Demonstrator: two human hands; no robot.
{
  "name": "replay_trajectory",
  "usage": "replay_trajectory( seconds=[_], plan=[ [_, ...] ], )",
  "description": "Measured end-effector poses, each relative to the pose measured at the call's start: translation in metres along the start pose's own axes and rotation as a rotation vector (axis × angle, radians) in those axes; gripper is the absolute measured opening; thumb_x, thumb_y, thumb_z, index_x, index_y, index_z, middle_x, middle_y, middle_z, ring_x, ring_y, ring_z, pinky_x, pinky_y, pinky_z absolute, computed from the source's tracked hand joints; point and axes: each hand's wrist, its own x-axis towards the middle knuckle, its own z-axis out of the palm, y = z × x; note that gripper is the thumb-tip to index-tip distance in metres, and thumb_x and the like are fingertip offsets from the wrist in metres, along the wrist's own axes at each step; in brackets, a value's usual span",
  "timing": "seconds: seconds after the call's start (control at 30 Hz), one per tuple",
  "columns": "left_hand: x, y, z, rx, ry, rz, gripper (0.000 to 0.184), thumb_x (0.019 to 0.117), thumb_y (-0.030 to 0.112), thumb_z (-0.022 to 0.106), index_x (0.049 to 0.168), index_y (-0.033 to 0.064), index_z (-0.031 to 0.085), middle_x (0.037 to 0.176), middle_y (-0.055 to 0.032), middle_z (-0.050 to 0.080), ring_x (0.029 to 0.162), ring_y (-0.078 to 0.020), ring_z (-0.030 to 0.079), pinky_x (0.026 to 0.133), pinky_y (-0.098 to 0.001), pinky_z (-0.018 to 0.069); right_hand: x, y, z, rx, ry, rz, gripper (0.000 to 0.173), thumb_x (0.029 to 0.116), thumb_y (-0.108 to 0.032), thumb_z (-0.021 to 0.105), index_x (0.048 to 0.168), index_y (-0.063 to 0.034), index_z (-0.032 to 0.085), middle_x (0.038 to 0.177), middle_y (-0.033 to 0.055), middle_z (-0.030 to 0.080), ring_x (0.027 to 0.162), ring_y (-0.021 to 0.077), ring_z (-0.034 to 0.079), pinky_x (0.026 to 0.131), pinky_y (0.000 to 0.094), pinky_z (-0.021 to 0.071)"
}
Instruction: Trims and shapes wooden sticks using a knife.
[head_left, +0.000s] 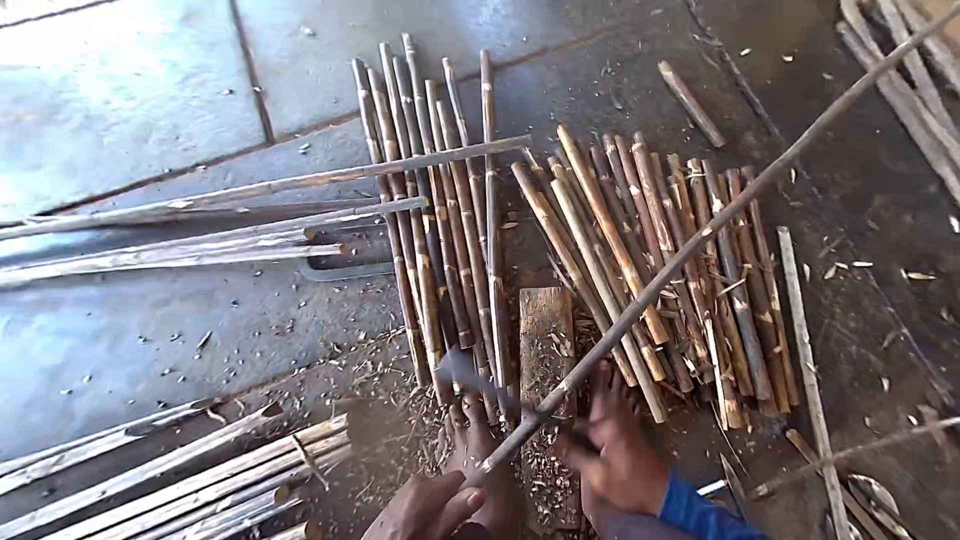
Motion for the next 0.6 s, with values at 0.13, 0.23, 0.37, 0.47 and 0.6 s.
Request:
replay_trajectory(
  seconds=[0.13,0.23,0.37,0.47,0.6],
  plan=[
    [0.003,0.006,-0.007,-0.036,-0.029,0.017,0.055,0.1044,0.052,0.053,0.084,0.0022,0.066,0.056,-0.0096,0.055,0.048,-0.0207,0.055,0.047,-0.0426,0.0458,0.009,0.002,-0.015,0.294,0.198,0.056,0.038,0.0977,-0.042,0.064,0.08,-0.0074,0.067,0.061,0.0022,0.057,0.049,0.0148,0.055,0.048,0.0381,0.052],
    [0.0,0.007,-0.004,-0.064,-0.042,-0.006,0.053,0.0999,0.054,0.06,0.09,0.003,0.068,0.058,-0.0092,0.057,0.049,-0.0197,0.056,0.048,-0.0423,0.0473,0.0,-0.006,-0.003,-0.026,-0.026,0.014,0.045,0.0951,-0.052,0.064,0.084,-0.0104,0.076,0.083,0.0096,0.071,0.082,0.0251,0.07,0.081,0.0553,0.0556],
    [0.0,0.007,-0.006,-0.072,-0.041,-0.014,0.049,0.0973,0.053,0.065,0.094,0.0042,0.069,0.062,-0.0087,0.061,0.051,-0.0182,0.058,0.05,-0.0411,0.0492,0.01,-0.002,-0.008,0.274,0.16,0.054,0.039,0.0976,-0.041,0.065,0.081,-0.0061,0.067,0.059,0.0024,0.058,0.05,0.015,0.058,0.05,0.0383,0.0534],
    [-0.003,0.002,0.0,-0.066,-0.007,0.011,0.048,0.0993,0.051,0.063,0.09,0.0048,0.068,0.058,-0.0077,0.057,0.049,-0.0168,0.055,0.047,-0.0388,0.0463,0.001,-0.004,-0.001,0.086,-0.022,0.067,0.048,0.0979,-0.052,0.06,0.084,-0.0077,0.073,0.068,0.0056,0.066,0.064,0.0207,0.066,0.065,0.0482,0.0573],
    [-0.002,-0.001,-0.005,-0.075,0.001,0.019,0.049,0.1016,0.052,0.059,0.085,0.007,0.066,0.056,-0.0049,0.056,0.047,-0.0148,0.054,0.046,-0.0375,0.0456,0.009,-0.002,-0.01,0.213,0.111,0.071,0.042,0.099,-0.045,0.062,0.083,-0.0076,0.069,0.062,0.0035,0.06,0.053,0.0166,0.059,0.052,0.041,0.0542]
  ],
)
